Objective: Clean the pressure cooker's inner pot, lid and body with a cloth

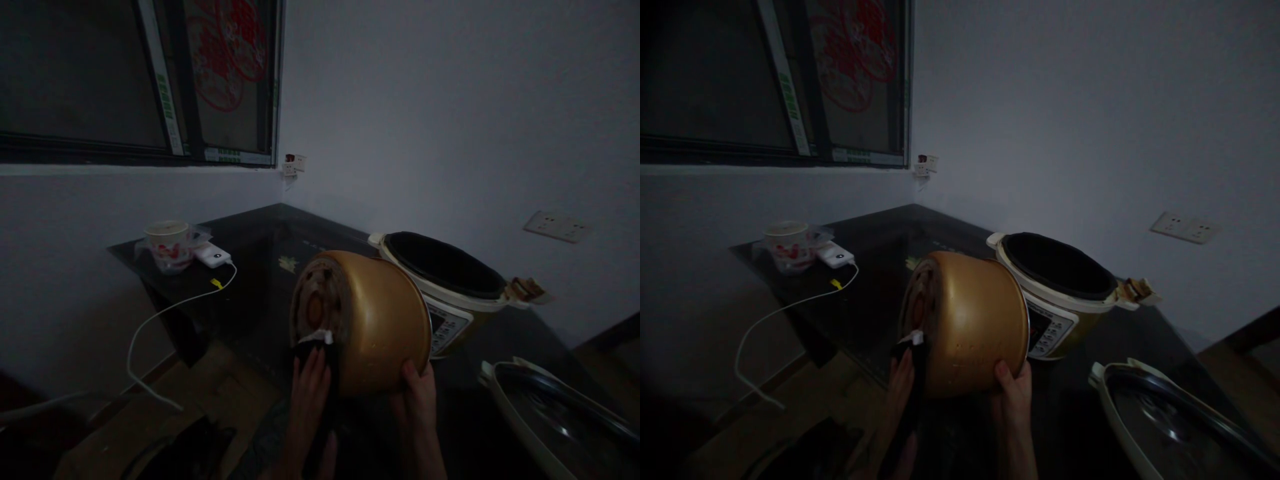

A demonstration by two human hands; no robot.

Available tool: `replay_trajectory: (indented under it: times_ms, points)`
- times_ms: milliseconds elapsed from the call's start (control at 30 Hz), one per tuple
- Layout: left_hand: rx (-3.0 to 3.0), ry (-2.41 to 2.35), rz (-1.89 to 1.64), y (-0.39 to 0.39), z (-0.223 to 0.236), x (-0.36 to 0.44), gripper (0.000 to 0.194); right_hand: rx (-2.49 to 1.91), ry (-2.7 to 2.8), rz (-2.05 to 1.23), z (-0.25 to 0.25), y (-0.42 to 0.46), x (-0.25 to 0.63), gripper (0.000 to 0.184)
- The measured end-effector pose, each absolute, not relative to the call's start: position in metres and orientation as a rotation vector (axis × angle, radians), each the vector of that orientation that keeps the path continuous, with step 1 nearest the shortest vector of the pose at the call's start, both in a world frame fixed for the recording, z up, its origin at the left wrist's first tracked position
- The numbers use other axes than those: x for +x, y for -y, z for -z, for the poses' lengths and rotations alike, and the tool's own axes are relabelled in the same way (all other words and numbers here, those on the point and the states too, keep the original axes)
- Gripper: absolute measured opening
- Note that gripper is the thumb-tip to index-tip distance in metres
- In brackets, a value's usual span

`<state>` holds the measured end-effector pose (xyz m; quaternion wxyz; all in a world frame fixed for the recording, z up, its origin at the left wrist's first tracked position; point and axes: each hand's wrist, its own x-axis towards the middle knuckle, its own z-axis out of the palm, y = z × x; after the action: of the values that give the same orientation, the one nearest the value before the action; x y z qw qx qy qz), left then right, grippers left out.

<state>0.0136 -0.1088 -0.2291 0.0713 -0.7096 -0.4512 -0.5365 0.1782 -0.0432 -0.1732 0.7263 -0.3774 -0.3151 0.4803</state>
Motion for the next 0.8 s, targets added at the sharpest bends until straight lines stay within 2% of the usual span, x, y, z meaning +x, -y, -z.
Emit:
replay_trajectory:
  times_ms: [200,400,467,667,800]
  points:
    - [-2.325,1.012,1.31,0.104,0.143,0.012,0.063,-0.774,0.574,-1.124,0.168,0.044,0.179,0.07]
    - [-2.474,0.881,1.064,0.089,0.099,0.007,0.062,-0.748,0.634,-1.136,0.167,0.046,0.177,0.053]
    - [-2.509,0.879,1.11,0.082,0.086,0.008,0.058,-0.741,0.655,-1.137,0.167,0.047,0.177,0.053]
    - [-2.643,0.948,1.429,0.047,0.047,0.004,0.039,-0.796,0.634,-1.135,0.172,0.048,0.178,0.072]
    - [-2.591,1.069,1.697,0.01,0.044,-0.007,0.036,-0.796,0.57,-1.122,0.173,0.047,0.179,0.075]
